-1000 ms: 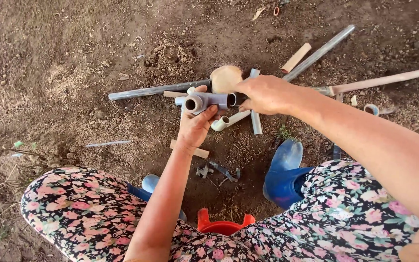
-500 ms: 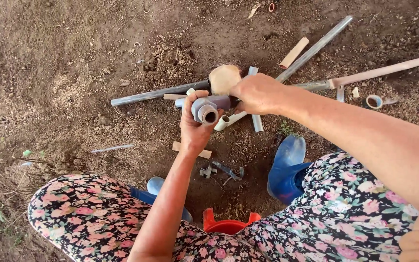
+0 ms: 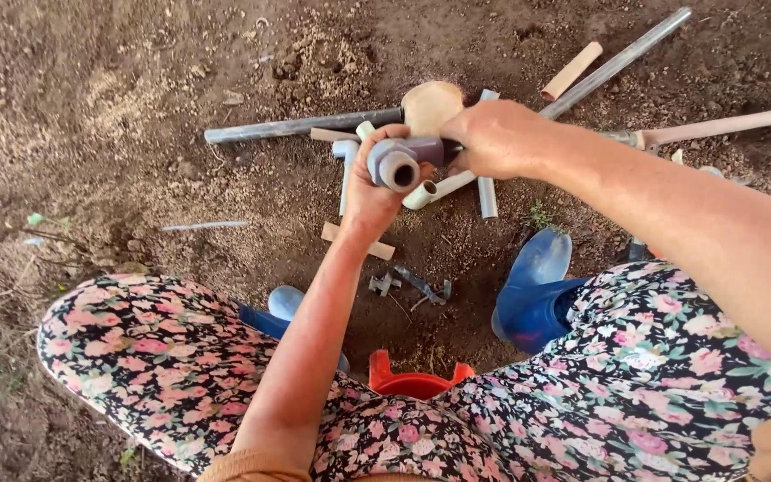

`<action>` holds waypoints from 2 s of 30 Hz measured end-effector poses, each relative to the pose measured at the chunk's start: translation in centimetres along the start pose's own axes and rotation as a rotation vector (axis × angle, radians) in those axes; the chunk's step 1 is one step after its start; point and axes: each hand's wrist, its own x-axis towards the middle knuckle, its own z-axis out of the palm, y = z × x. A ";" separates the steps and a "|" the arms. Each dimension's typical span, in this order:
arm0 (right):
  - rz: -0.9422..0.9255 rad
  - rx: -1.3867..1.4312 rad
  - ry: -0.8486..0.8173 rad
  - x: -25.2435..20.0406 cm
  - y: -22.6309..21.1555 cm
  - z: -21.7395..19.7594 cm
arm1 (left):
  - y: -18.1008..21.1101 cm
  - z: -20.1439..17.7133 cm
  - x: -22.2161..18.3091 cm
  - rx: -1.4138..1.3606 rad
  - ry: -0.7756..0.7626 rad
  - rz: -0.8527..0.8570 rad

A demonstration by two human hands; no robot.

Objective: Assembling PVC pipes and fittings and laying them out on the ground in a specific pattern.

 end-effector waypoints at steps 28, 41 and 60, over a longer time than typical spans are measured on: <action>-0.038 0.041 0.046 -0.9 2.4 1.5 | -0.2 1.1 0.9 0.076 0.059 0.047; -0.034 -0.050 -0.032 -0.1 1.3 2.1 | -1.5 -0.1 0.5 0.005 -0.055 0.004; 0.238 0.018 -0.192 -1.1 0.3 -2.2 | -4.7 -4.5 1.5 -0.109 0.228 -0.506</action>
